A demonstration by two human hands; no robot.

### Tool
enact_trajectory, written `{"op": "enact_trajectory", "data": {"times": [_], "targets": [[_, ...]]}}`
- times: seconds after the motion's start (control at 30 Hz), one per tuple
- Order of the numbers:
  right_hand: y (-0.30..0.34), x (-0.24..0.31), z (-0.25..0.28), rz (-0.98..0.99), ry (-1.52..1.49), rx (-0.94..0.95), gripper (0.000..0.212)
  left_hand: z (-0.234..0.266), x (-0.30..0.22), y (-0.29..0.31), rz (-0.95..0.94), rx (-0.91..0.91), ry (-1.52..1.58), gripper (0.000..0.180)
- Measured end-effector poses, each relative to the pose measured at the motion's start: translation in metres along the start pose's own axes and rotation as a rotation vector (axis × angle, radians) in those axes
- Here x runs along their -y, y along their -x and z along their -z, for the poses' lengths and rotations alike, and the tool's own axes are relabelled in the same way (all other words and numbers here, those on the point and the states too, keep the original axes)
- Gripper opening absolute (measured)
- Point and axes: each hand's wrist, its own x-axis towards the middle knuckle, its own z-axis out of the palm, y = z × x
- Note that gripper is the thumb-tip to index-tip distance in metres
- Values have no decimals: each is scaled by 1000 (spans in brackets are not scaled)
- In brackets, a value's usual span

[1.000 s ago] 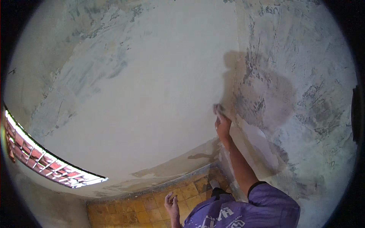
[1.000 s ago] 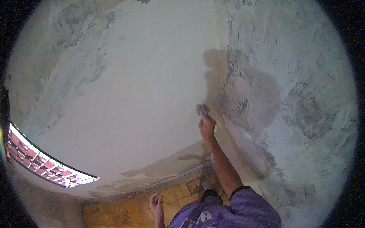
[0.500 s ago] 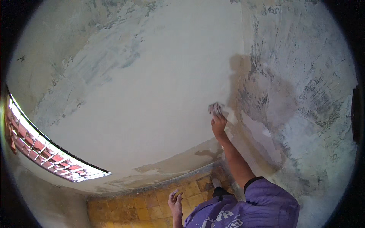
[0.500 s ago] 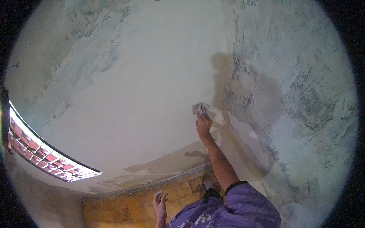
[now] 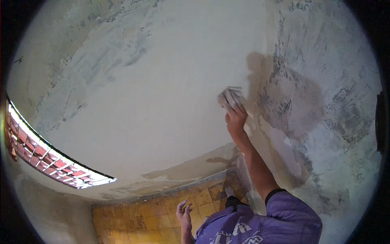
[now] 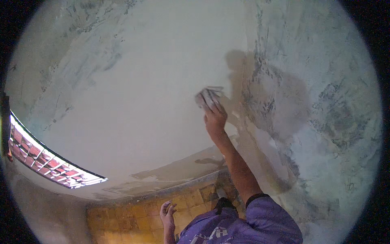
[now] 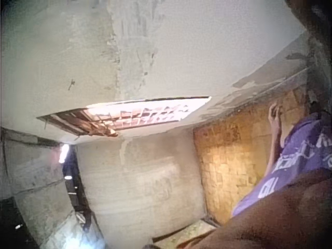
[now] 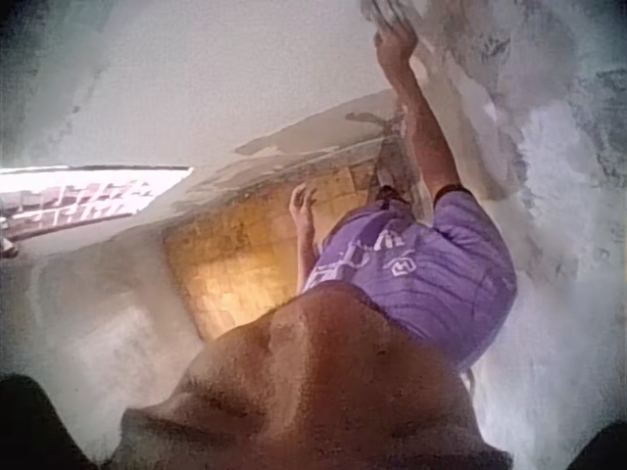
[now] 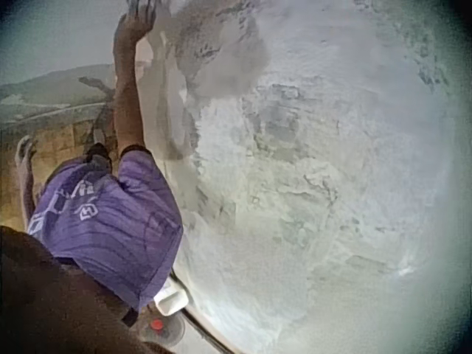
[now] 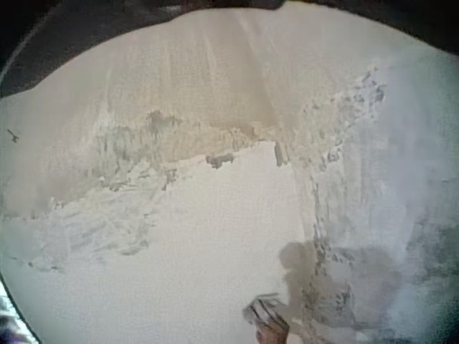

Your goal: The person sands and smooths a patched area of a wall with sandpaper and a sanding block.

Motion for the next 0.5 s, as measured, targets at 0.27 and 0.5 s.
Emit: {"op": "enact_trajectory", "data": {"times": [0.27,0.5], "targets": [[100,18,-63,21,25,176,50,-9,14,-9,88,-29,46,22],[235,14,-50,-72,-188,1081,79,-9,13,-16,15,100,109,20]]}}
